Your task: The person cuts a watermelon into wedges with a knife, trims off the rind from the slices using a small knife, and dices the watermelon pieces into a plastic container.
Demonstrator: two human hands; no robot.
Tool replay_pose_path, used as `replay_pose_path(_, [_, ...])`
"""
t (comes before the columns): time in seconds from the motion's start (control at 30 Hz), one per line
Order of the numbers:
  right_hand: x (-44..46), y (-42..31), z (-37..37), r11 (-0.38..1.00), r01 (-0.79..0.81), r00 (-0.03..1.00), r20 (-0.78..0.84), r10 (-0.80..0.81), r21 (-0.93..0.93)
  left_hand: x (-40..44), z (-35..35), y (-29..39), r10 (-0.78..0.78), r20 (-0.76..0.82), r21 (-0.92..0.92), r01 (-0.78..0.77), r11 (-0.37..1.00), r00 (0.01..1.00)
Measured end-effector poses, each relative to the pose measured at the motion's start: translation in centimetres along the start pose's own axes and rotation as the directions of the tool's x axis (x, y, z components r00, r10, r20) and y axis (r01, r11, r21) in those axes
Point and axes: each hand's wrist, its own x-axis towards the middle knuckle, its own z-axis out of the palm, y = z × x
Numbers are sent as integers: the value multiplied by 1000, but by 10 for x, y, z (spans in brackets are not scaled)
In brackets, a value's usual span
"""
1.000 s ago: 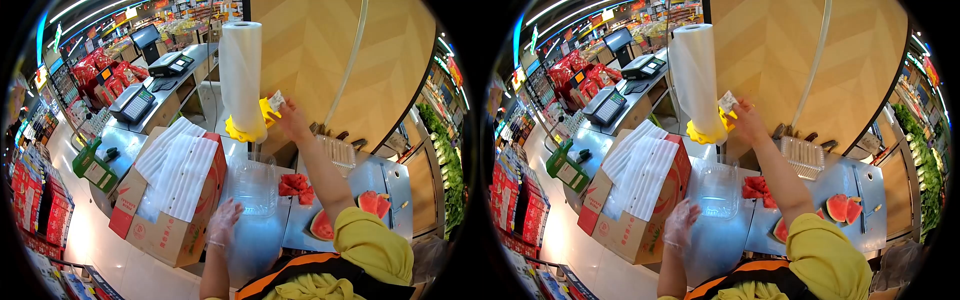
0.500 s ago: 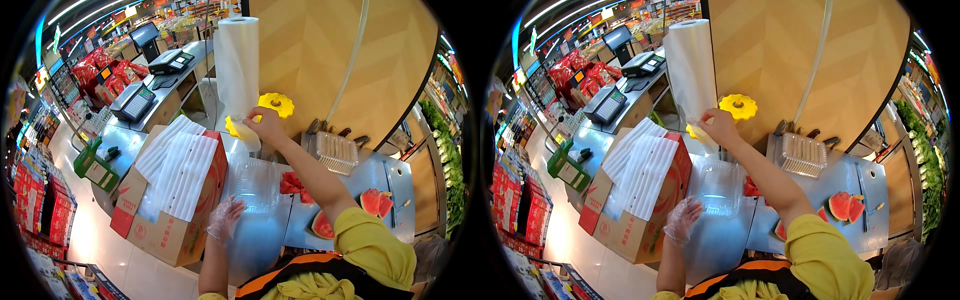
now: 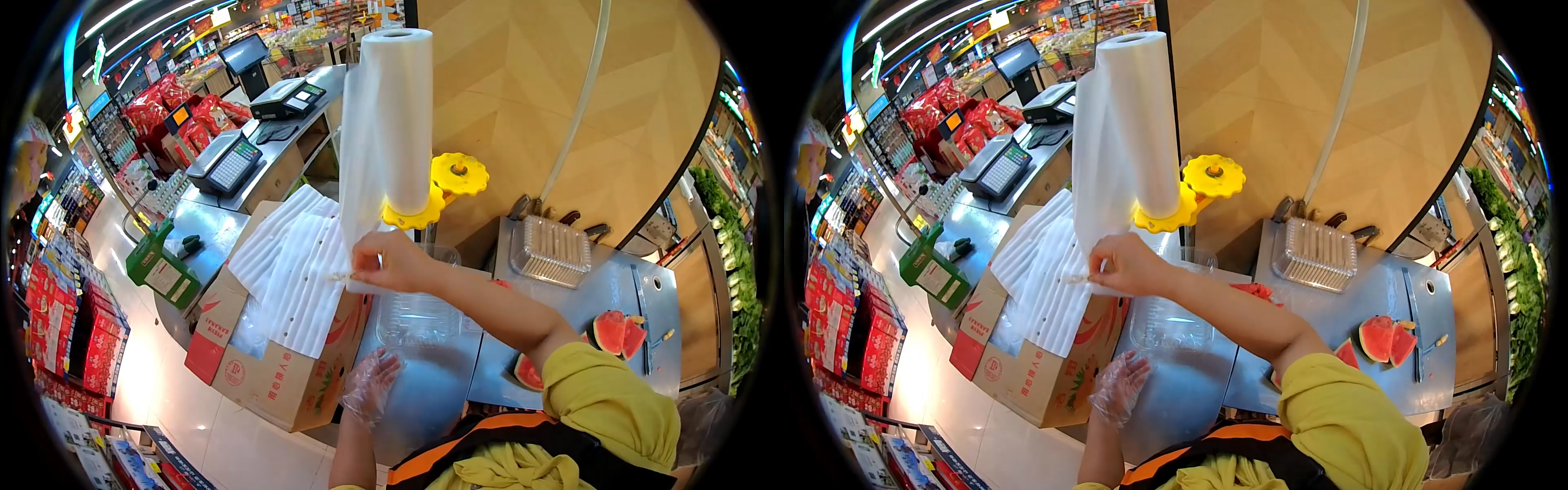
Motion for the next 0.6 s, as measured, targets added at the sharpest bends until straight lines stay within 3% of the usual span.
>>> replay_pose_path(0.13, [-24, -20, 14, 986, 162, 981, 97, -166, 43, 5, -2, -3, -39, 7, -46, 39, 998, 999])
replay_pose_path(0.27, [-49, -46, 34, 947, 321, 925, 208, -320, 26, 6, 8, -6, 43, 6, 50, -43, 998, 999])
replay_pose_path(0.4, [-68, -85, 28, 925, 374, 893, 239, -380, 73, 5, 10, -7, 43, -5, 72, -43, 996, 999])
replay_pose_path(0.47, [-72, -91, 9, 849, 524, 839, 128, -529, 73, 0, 6, -11, 41, -17, 69, -40, 997, 999])
replay_pose_path(0.53, [-88, -95, 22, 815, 575, 804, 135, -579, 69, 0, 5, -10, 25, -25, 48, -24, 999, 999])
replay_pose_path(0.6, [-109, -101, 49, 701, 697, 666, 228, -711, 151, 0, 4, -12, 18, -38, 54, -16, 998, 999])
